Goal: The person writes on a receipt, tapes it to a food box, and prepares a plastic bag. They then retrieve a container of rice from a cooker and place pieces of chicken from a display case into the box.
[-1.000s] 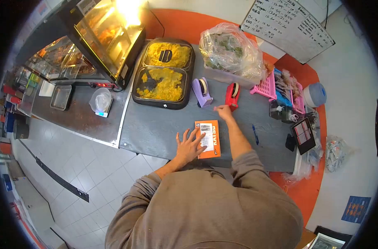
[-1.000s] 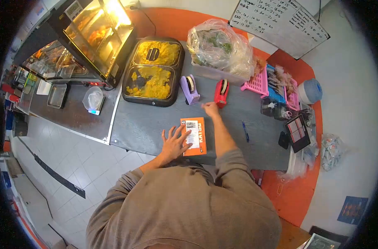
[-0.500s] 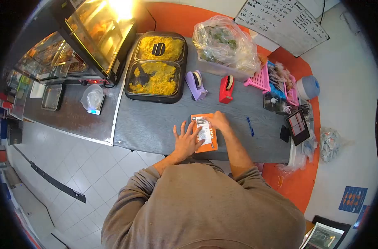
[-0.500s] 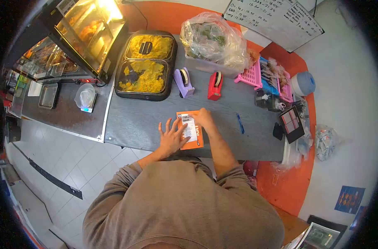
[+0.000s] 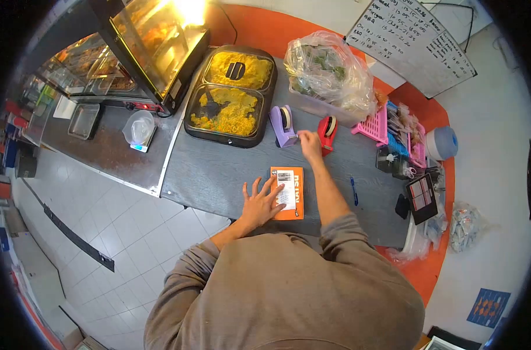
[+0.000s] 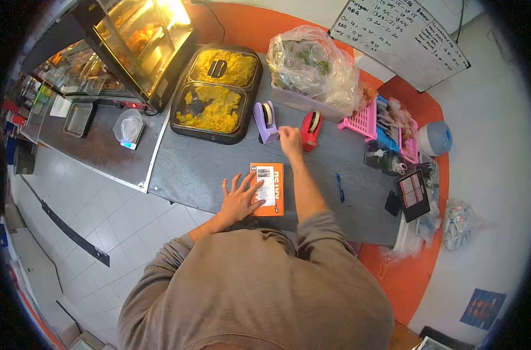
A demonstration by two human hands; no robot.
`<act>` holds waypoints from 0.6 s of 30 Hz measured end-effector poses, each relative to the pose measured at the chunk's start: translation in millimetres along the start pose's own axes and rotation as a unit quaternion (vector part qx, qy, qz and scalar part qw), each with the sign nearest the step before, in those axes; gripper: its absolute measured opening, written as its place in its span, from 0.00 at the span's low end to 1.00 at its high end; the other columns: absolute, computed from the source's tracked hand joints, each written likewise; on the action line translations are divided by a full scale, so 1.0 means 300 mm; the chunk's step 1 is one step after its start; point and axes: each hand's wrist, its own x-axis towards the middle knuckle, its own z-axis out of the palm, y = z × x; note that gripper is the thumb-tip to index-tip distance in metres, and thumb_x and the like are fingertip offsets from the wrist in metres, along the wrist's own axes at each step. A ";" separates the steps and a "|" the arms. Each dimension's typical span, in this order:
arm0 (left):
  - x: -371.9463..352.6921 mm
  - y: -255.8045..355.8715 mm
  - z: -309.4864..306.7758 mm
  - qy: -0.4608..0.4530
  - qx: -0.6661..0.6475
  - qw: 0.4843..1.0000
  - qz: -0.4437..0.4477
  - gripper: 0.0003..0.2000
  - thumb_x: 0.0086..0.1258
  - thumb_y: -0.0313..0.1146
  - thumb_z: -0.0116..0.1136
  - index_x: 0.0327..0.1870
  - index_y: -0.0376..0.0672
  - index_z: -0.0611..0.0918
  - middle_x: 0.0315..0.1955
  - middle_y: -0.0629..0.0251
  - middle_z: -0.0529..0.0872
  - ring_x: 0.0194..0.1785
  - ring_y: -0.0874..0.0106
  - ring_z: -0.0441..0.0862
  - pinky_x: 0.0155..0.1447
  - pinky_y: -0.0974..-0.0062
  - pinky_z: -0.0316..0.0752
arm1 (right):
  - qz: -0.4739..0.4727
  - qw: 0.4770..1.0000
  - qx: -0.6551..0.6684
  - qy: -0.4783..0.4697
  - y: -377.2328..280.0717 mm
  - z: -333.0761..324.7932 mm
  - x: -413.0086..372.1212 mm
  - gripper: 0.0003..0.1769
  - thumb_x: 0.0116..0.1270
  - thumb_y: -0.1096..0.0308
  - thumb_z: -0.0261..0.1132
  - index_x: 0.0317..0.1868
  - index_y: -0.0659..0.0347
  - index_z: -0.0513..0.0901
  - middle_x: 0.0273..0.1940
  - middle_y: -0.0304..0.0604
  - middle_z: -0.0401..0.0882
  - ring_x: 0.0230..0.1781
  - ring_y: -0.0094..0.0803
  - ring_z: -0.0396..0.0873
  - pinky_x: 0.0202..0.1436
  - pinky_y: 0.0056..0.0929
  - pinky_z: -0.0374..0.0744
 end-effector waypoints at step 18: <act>-0.003 -0.030 -0.003 -0.040 -0.020 0.999 0.020 0.33 0.64 0.59 0.57 0.72 0.64 0.68 0.76 0.69 0.54 0.75 0.48 0.51 0.69 0.29 0.43 | 0.039 0.975 -0.213 0.041 0.205 0.119 -0.035 0.05 0.59 0.70 0.67 0.28 0.60 0.88 0.25 0.39 0.84 0.25 0.28 0.82 0.32 0.32 0.82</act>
